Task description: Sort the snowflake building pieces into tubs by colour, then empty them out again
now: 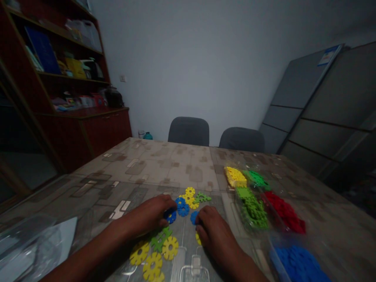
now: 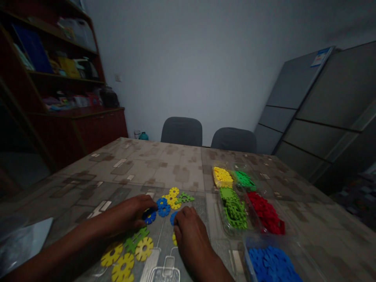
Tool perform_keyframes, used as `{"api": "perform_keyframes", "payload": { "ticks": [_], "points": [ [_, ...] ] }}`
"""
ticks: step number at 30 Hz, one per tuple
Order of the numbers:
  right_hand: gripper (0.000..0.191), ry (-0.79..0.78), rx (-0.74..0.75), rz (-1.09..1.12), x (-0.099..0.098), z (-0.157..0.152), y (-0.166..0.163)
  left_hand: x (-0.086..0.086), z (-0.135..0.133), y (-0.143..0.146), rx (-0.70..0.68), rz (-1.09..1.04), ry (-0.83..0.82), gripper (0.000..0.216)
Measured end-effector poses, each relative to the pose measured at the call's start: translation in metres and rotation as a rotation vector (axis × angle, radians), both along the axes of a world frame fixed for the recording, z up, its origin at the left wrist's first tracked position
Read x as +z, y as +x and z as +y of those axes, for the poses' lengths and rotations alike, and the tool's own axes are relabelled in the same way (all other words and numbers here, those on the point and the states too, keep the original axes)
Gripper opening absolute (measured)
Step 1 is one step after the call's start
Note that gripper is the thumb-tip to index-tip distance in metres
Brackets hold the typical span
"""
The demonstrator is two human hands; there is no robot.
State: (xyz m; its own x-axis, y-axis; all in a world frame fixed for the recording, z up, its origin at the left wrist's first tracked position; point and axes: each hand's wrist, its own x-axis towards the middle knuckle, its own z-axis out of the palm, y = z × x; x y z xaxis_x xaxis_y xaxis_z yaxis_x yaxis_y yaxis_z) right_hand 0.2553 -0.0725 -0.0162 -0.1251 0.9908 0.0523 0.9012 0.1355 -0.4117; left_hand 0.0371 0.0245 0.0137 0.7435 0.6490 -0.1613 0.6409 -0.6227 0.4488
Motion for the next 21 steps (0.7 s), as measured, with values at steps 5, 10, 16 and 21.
{"api": "perform_keyframes", "payload": {
  "ticks": [5, 10, 16, 21],
  "points": [
    [0.033, -0.038, -0.042, 0.047, 0.003, -0.002, -0.002, -0.01, 0.007, -0.005, -0.019, -0.026, 0.04, 0.045],
    [0.031, -0.079, -0.02, 0.095, -0.001, 0.0, -0.001, -0.016, 0.012, -0.005, -0.048, -0.052, 0.061, 0.042],
    [0.028, -0.056, -0.083, 0.121, -0.001, 0.008, 0.017, -0.004, 0.013, -0.012, -0.025, -0.061, 0.026, 0.034],
    [0.019, -0.098, -0.088, 0.067, 0.001, 0.004, 0.015, 0.004, 0.013, -0.019, -0.031, -0.016, -0.033, 0.037]
  ]
}}
